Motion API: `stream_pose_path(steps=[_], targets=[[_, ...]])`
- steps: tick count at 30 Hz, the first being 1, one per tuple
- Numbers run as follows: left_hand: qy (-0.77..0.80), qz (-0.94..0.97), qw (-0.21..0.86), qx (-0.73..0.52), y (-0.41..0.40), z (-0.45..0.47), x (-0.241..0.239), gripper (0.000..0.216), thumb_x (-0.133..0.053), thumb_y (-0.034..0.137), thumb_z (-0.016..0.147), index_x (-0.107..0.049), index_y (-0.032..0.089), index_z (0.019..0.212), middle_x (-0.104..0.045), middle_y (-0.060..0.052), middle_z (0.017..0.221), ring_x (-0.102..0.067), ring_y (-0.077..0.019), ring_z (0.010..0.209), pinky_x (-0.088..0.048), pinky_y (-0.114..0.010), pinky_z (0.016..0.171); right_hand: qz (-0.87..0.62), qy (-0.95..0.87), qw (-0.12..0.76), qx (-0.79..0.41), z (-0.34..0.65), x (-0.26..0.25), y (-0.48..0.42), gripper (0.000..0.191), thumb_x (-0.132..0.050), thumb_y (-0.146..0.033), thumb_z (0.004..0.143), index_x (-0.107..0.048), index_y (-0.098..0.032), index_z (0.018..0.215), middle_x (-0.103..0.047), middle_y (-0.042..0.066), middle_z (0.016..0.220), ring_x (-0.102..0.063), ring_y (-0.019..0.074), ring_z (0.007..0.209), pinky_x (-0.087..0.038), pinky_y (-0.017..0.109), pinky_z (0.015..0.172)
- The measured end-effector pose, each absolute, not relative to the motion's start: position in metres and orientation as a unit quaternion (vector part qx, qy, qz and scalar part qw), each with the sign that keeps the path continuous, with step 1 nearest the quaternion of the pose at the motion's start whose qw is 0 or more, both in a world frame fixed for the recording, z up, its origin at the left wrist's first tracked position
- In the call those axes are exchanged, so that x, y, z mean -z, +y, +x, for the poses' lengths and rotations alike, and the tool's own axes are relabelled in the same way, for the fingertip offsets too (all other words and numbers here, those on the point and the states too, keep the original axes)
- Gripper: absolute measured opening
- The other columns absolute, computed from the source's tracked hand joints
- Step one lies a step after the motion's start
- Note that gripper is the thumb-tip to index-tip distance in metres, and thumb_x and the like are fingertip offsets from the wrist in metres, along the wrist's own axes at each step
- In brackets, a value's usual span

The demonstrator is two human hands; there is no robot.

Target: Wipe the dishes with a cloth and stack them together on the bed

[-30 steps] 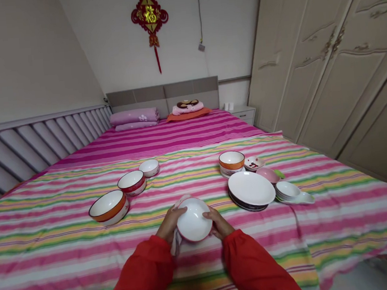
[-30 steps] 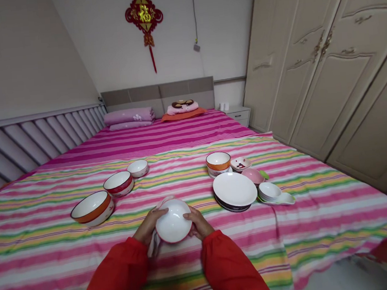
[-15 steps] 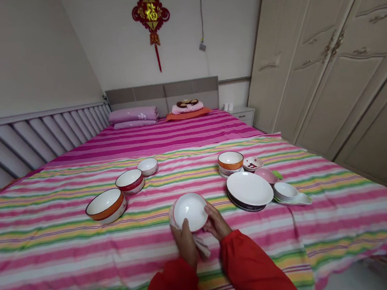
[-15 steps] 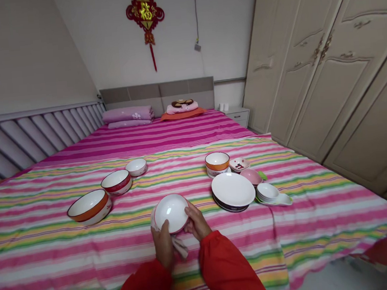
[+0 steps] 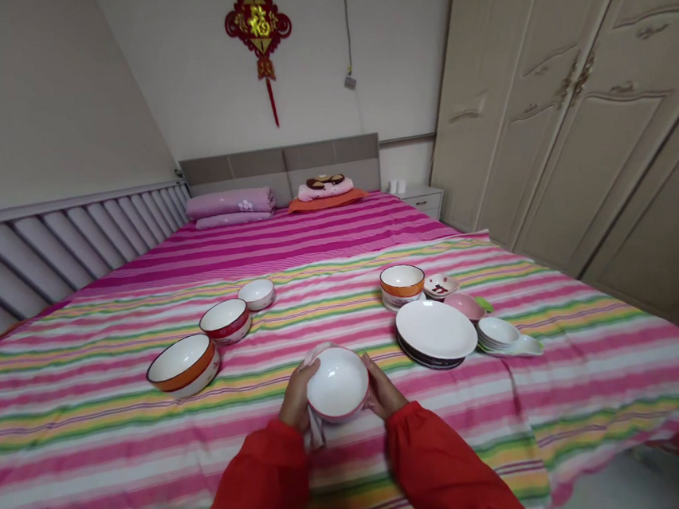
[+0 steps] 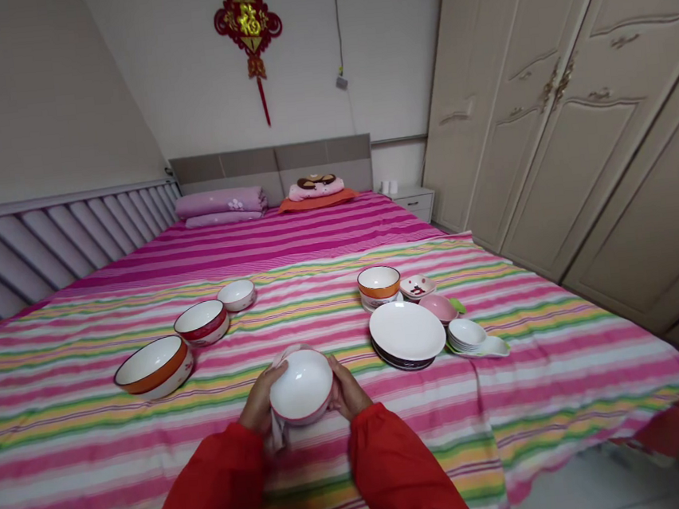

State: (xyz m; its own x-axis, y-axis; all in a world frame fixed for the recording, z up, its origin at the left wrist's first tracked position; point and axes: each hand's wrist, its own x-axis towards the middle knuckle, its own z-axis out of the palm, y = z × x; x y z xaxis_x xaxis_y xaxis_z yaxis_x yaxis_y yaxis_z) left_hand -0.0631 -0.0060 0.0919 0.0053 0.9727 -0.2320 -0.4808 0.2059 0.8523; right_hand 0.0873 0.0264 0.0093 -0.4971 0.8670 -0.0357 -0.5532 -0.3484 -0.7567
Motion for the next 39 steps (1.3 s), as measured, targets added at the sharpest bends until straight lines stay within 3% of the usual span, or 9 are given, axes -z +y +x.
stream_pose_path(steps=[4,8,11,16,22,26,31,37,39], targets=[[0.521,0.214,0.452,-0.691,-0.018,-0.043,-0.067,0.057,-0.061,0.037,0.075,-0.054,0.013,0.127,-0.07,-0.011,0.103,-0.067,-0.0256,0.094,-0.053,-0.036,0.081,-0.211,-0.34,0.493,-0.773,0.086,-0.014,0.023,0.066,-0.07,-0.055,0.074,-0.054,-0.019,0.127,-0.056,-0.007,0.05,-0.041,0.0063,0.033,-0.028,0.015,0.033],[0.597,0.203,0.334,-0.701,-0.035,-0.019,-0.049,0.054,-0.052,0.041,0.084,-0.048,0.023,0.134,-0.065,-0.008,0.116,-0.063,-0.0239,0.105,-0.051,-0.034,0.087,-0.219,-0.345,0.491,-0.769,0.087,-0.016,0.019,0.079,-0.071,-0.053,0.075,-0.041,-0.021,0.14,-0.058,-0.006,0.052,-0.047,0.0081,0.034,-0.034,0.015,0.033],[0.585,0.226,0.365,-0.688,-0.04,-0.018,-0.047,0.057,-0.056,0.04,0.081,-0.047,0.024,0.135,-0.068,-0.008,0.107,-0.065,-0.0246,0.099,-0.053,-0.035,0.083,-0.233,-0.345,0.489,-0.766,0.088,-0.018,0.018,0.071,-0.07,-0.051,0.075,-0.049,-0.017,0.133,-0.057,-0.006,0.05,-0.047,0.0078,0.034,-0.037,0.016,0.033],[0.493,0.272,0.532,-0.633,-0.027,-0.052,-0.07,0.067,-0.07,0.03,0.068,-0.052,0.018,0.131,-0.072,-0.008,0.095,-0.069,-0.0253,0.082,-0.055,-0.037,0.074,-0.241,-0.345,0.481,-0.769,0.088,-0.016,0.021,0.056,-0.067,-0.048,0.076,-0.058,-0.016,0.121,-0.057,-0.005,0.051,-0.044,0.0068,0.032,-0.033,0.015,0.031],[0.441,0.327,0.667,-0.503,-0.006,-0.075,-0.099,0.062,-0.078,0.024,0.057,-0.062,0.008,0.115,-0.074,-0.012,0.082,-0.07,-0.0262,0.072,-0.054,-0.033,0.066,-0.224,-0.334,0.444,-0.801,0.087,-0.007,0.026,0.058,-0.06,-0.059,0.077,-0.062,-0.012,0.111,-0.057,-0.003,0.048,-0.043,0.0086,0.031,-0.026,0.016,0.029],[0.46,0.306,0.598,-0.58,0.0,-0.065,-0.088,0.063,-0.077,0.033,0.059,-0.06,0.007,0.114,-0.073,-0.01,0.079,-0.069,-0.0245,0.07,-0.053,-0.032,0.065,-0.22,-0.331,0.461,-0.793,0.087,-0.012,0.024,0.062,-0.064,-0.06,0.076,-0.056,-0.019,0.122,-0.062,-0.003,0.057,-0.048,0.0091,0.037,-0.034,0.017,0.035],[0.485,0.298,0.453,-0.686,-0.004,-0.049,-0.071,0.057,-0.069,0.043,0.068,-0.06,0.014,0.116,-0.071,-0.005,0.086,-0.066,-0.0199,0.076,-0.051,-0.028,0.066,-0.202,-0.363,0.48,-0.773,0.087,-0.019,0.021,0.065,-0.07,-0.05,0.075,-0.048,-0.017,0.127,-0.064,-0.001,0.058,-0.053,0.0105,0.035,-0.029,0.015,0.03],[0.596,0.319,0.221,-0.703,-0.013,-0.065,-0.112,0.033,-0.056,0.048,0.082,-0.062,0.018,0.093,-0.065,-0.003,0.082,-0.059,-0.017,0.075,-0.047,-0.025,0.067,-0.19,-0.332,0.522,-0.762,0.088,-0.016,0.024,0.06,-0.066,-0.047,0.079,-0.046,-0.017,0.127,-0.064,-0.001,0.059,-0.058,0.0131,0.039,-0.037,0.016,0.032],[0.575,0.409,0.231,-0.67,-0.012,-0.071,-0.122,0.029,-0.057,0.044,0.082,-0.063,0.019,0.095,-0.066,-0.004,0.087,-0.059,-0.0188,0.08,-0.047,-0.027,0.071,-0.192,-0.344,0.521,-0.757,0.088,-0.016,0.024,0.065,-0.068,-0.044,0.079,-0.043,-0.017,0.133,-0.066,0.0,0.061,-0.061,0.0136,0.041,-0.04,0.016,0.033]])
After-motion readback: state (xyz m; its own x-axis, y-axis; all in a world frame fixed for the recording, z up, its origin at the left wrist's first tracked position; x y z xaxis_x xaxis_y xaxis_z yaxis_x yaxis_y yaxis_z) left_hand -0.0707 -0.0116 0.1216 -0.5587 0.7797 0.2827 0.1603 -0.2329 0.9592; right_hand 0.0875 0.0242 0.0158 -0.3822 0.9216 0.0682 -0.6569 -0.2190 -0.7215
